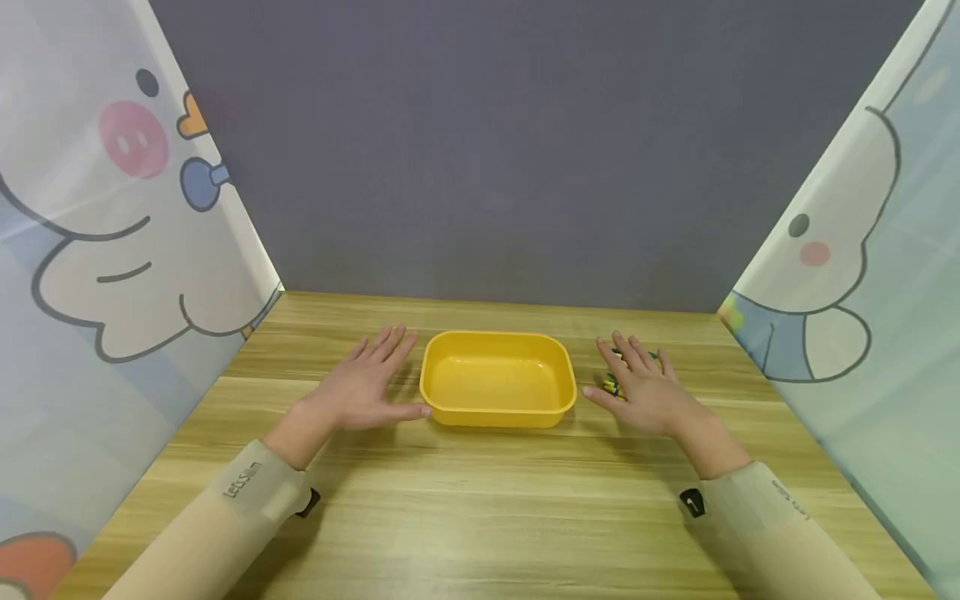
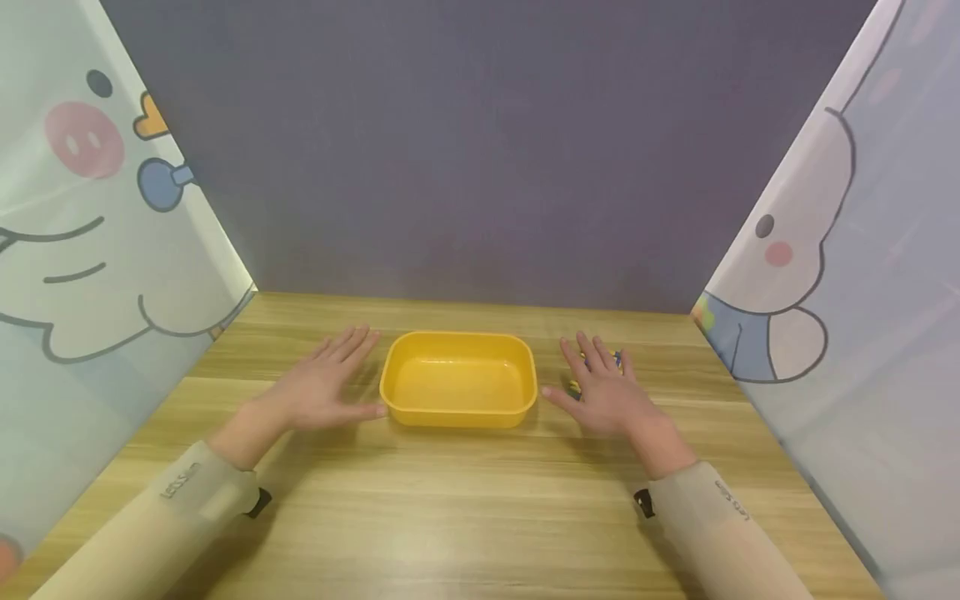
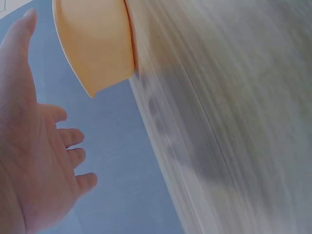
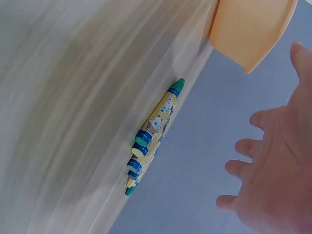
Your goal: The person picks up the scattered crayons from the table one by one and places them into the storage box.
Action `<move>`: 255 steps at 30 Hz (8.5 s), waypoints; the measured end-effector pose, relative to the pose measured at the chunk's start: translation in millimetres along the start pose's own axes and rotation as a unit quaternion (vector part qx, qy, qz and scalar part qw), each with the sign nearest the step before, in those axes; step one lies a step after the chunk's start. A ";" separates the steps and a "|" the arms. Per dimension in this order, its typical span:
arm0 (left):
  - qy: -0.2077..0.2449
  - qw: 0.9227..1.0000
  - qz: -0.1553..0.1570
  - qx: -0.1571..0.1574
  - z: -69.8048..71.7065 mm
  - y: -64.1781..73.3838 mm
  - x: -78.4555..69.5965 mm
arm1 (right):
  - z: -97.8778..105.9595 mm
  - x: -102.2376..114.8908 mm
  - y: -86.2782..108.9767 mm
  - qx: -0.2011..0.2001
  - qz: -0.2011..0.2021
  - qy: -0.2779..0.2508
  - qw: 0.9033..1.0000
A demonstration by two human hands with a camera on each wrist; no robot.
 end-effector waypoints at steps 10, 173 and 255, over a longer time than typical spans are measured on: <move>0.093 0.995 0.013 0.037 -11.4 -13.4 2.8 | 4.0 -4.3 1.6 -0.004 -0.002 0.004 1.000; 0.246 0.965 0.030 0.086 -39.7 -21.7 2.9 | 22.3 47.6 -77.8 -0.033 0.023 -0.238 0.971; 0.252 0.963 0.034 0.091 -40.9 -21.2 1.2 | 10.7 62.5 -61.6 -0.010 0.059 -0.255 0.965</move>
Point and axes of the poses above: each hand's wrist, its own y-axis away from the middle knuckle, its own z-axis out of the back of the hand, x = y × z, the point moved 7 cm from there along -y, towards the middle knuckle, and after that the axes turned 4 degrees about -z, right-handed, at the moved point
